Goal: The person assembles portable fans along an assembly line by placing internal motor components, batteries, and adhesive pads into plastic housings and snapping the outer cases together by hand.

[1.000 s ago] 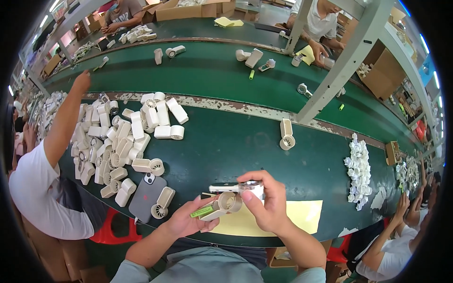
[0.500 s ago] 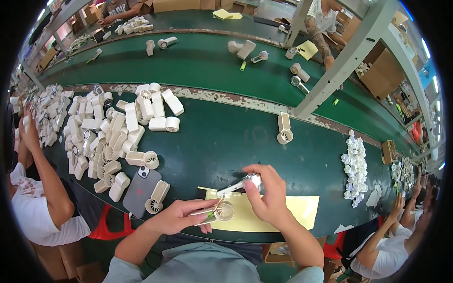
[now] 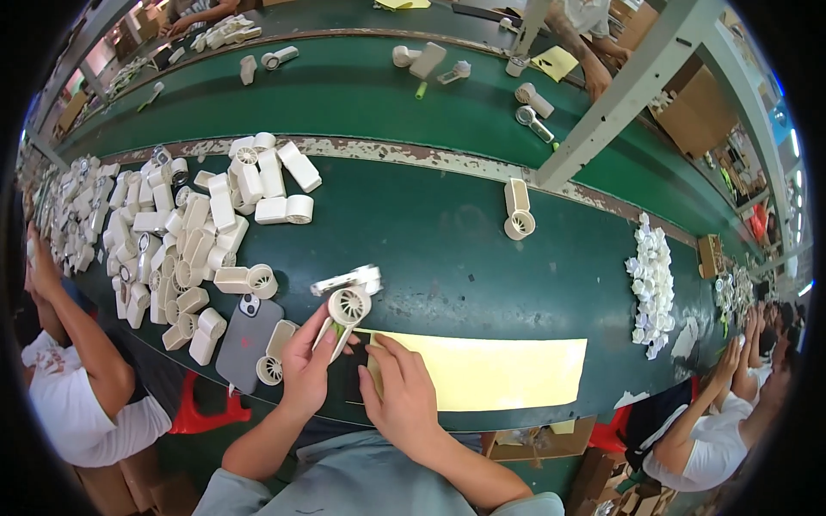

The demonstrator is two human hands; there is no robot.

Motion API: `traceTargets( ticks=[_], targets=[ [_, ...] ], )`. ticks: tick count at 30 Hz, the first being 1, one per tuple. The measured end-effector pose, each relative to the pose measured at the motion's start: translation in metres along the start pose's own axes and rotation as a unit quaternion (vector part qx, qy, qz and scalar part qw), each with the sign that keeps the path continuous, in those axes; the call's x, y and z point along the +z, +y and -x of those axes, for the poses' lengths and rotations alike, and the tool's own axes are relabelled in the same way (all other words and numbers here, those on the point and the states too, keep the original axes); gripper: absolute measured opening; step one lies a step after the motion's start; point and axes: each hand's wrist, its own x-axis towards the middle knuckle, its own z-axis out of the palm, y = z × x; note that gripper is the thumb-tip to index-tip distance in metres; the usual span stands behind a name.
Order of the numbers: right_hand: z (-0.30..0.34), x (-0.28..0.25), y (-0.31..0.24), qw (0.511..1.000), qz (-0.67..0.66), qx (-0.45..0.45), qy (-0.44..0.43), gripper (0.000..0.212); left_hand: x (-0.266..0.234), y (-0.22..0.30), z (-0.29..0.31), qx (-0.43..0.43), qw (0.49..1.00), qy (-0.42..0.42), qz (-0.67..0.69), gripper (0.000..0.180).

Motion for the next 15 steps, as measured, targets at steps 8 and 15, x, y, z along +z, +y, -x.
traceTargets(
  ticks=[8, 15],
  targets=[
    [-0.011, 0.006, -0.007, 0.995, -0.034, 0.089, -0.029, 0.036, -0.001, -0.01, 0.028, 0.002, 0.997, 0.003, -0.079, 0.046],
    [-0.021, 0.007, -0.007, 0.997, -0.003, 0.066, -0.036, 0.037, -0.005, -0.01, 0.02, 0.007, 0.993, 0.005, -0.117, 0.048]
  ],
)
